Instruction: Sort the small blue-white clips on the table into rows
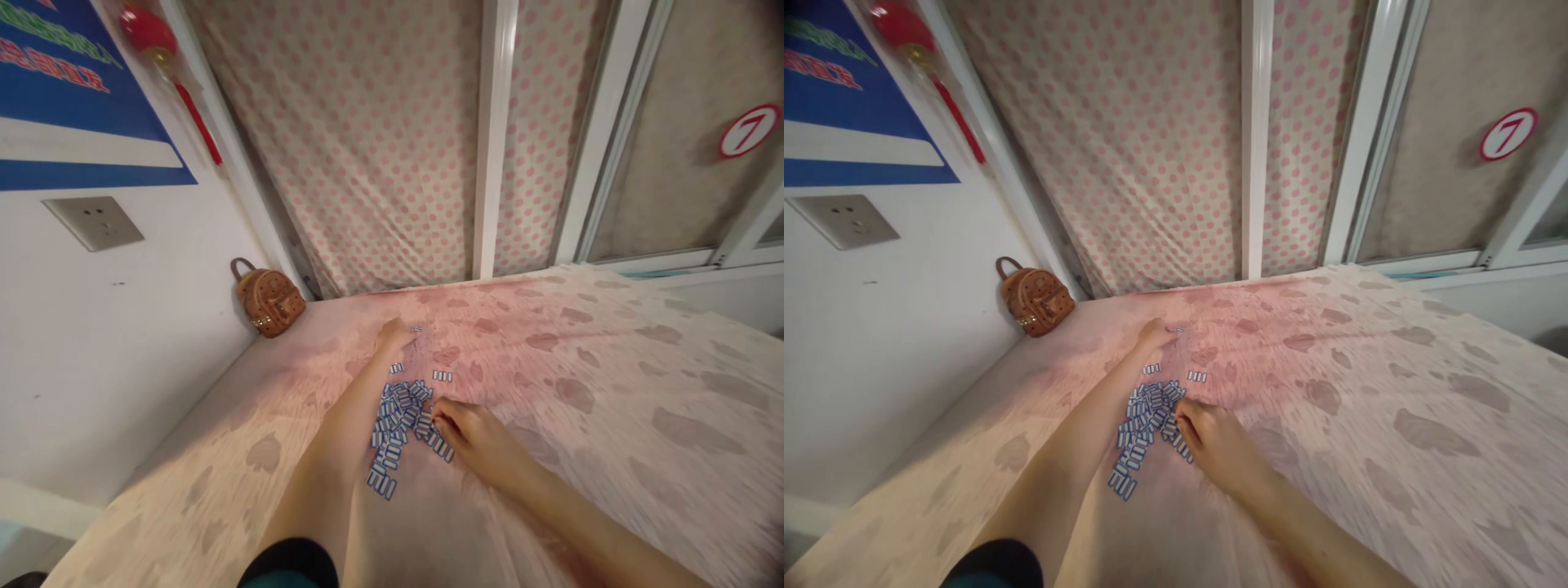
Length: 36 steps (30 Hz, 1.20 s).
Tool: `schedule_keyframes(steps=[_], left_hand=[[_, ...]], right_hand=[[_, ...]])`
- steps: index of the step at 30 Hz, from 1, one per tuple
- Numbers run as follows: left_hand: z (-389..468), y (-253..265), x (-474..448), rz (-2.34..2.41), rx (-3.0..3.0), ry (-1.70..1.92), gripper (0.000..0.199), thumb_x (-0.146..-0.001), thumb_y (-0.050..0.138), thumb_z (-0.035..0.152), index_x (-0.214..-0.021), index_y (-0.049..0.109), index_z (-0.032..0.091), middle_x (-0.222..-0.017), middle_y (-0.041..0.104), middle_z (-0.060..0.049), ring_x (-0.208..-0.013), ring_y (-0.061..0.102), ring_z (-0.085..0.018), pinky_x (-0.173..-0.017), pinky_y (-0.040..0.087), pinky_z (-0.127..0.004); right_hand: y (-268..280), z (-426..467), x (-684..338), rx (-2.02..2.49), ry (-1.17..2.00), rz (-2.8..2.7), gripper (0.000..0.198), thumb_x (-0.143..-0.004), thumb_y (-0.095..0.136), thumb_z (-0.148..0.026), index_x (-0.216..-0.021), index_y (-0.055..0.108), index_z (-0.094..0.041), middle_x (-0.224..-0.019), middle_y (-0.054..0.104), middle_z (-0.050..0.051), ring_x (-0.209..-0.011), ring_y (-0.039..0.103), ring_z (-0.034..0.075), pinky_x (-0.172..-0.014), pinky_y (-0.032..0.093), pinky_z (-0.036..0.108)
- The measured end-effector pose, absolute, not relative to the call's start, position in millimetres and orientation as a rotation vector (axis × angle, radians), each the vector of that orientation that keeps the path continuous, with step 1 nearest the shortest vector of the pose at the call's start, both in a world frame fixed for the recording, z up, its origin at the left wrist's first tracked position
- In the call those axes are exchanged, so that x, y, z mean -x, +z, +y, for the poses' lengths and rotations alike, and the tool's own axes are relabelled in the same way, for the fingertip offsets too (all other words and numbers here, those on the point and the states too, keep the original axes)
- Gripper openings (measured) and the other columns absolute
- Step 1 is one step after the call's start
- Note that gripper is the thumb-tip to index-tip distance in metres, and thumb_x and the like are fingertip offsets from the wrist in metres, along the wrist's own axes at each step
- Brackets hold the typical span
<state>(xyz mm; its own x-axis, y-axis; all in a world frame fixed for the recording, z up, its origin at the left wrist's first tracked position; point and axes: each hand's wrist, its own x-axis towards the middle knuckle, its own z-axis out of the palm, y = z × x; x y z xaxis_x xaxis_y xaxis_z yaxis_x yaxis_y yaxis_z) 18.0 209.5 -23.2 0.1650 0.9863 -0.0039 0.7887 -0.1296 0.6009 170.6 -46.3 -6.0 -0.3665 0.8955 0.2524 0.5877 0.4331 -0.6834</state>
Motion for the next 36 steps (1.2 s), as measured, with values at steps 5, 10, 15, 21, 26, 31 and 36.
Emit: schedule_keyframes(steps=[5, 10, 15, 21, 26, 31, 36], left_hand=[[207, -15, -30, 1.793, -1.928, 0.54, 0.013, -0.067, 0.077, 0.019, -0.071, 0.066, 0.013, -0.076, 0.07, -0.011, -0.084, 0.068, -0.029, -0.071, 0.05, -0.032], [178, 3, -22, 1.556, -1.942, 0.602, 0.009, -0.076, 0.068, 0.011, -0.084, 0.069, 0.01, -0.082, 0.072, -0.008, -0.08, 0.067, -0.019, -0.073, 0.051, -0.027], [116, 15, 12, 1.292, -1.938, 0.523, 0.023, -0.084, 0.068, 0.017, -0.106, 0.069, 0.009, -0.105, 0.074, -0.012, -0.095, 0.068, -0.021, -0.086, 0.054, -0.03], [-10, -9, 54, 1.331, -2.387, 0.617, 0.048, -0.101, 0.044, 0.041, -0.146, 0.05, 0.023, -0.153, 0.046, -0.008, -0.146, 0.035, -0.027, -0.123, 0.026, -0.046], [-68, -30, 41, 1.383, -2.489, 0.246, 0.07, -0.099, 0.041, 0.054, -0.16, 0.023, 0.023, -0.166, 0.016, -0.007, -0.154, 0.01, -0.025, -0.127, 0.01, -0.047], [-71, -25, 14, 1.114, -2.629, 0.248, 0.074, -0.099, 0.036, 0.062, -0.16, 0.02, 0.024, -0.166, 0.013, -0.007, -0.154, 0.008, -0.025, -0.127, 0.012, -0.047], [-62, -23, 22, 1.212, -2.608, 0.21, 0.068, -0.1, 0.038, 0.06, -0.159, 0.024, 0.029, -0.166, 0.015, -0.005, -0.154, 0.012, -0.027, -0.126, 0.012, -0.051]], right_hand=[[-6, -47, -170, 1.261, 0.658, -2.093, 0.022, -0.097, 0.041, -0.019, -0.083, 0.058, -0.021, -0.075, 0.064, 0.001, -0.069, 0.06, 0.016, -0.064, 0.04, 0.027], [-2, -46, -173, 1.226, 0.636, -1.933, 0.023, -0.096, 0.041, -0.022, -0.093, 0.064, -0.021, -0.083, 0.07, 0.002, -0.071, 0.063, 0.017, -0.065, 0.042, 0.027], [6, -45, -180, 1.306, 0.569, -1.693, 0.021, -0.095, 0.044, -0.028, -0.09, 0.063, -0.021, -0.072, 0.067, 0.001, -0.06, 0.057, 0.016, -0.058, 0.039, 0.027], [10, -44, -184, 1.275, 0.524, -1.58, 0.02, -0.096, 0.046, -0.03, -0.086, 0.06, -0.021, -0.069, 0.062, 0.0, -0.061, 0.057, 0.016, -0.058, 0.039, 0.026], [9, -43, -183, 1.279, 0.526, -1.575, 0.021, -0.096, 0.046, -0.031, -0.084, 0.06, -0.021, -0.069, 0.061, 0.001, -0.061, 0.055, 0.015, -0.058, 0.039, 0.027], [6, -40, -185, 1.258, 0.54, -1.594, 0.019, -0.095, 0.045, -0.028, -0.088, 0.061, -0.02, -0.074, 0.064, 0.001, -0.067, 0.059, 0.016, -0.065, 0.042, 0.028], [5, -38, -188, 1.237, 0.545, -1.597, 0.019, -0.096, 0.045, -0.029, -0.088, 0.06, -0.02, -0.076, 0.065, 0.002, -0.068, 0.059, 0.016, -0.065, 0.042, 0.027]])
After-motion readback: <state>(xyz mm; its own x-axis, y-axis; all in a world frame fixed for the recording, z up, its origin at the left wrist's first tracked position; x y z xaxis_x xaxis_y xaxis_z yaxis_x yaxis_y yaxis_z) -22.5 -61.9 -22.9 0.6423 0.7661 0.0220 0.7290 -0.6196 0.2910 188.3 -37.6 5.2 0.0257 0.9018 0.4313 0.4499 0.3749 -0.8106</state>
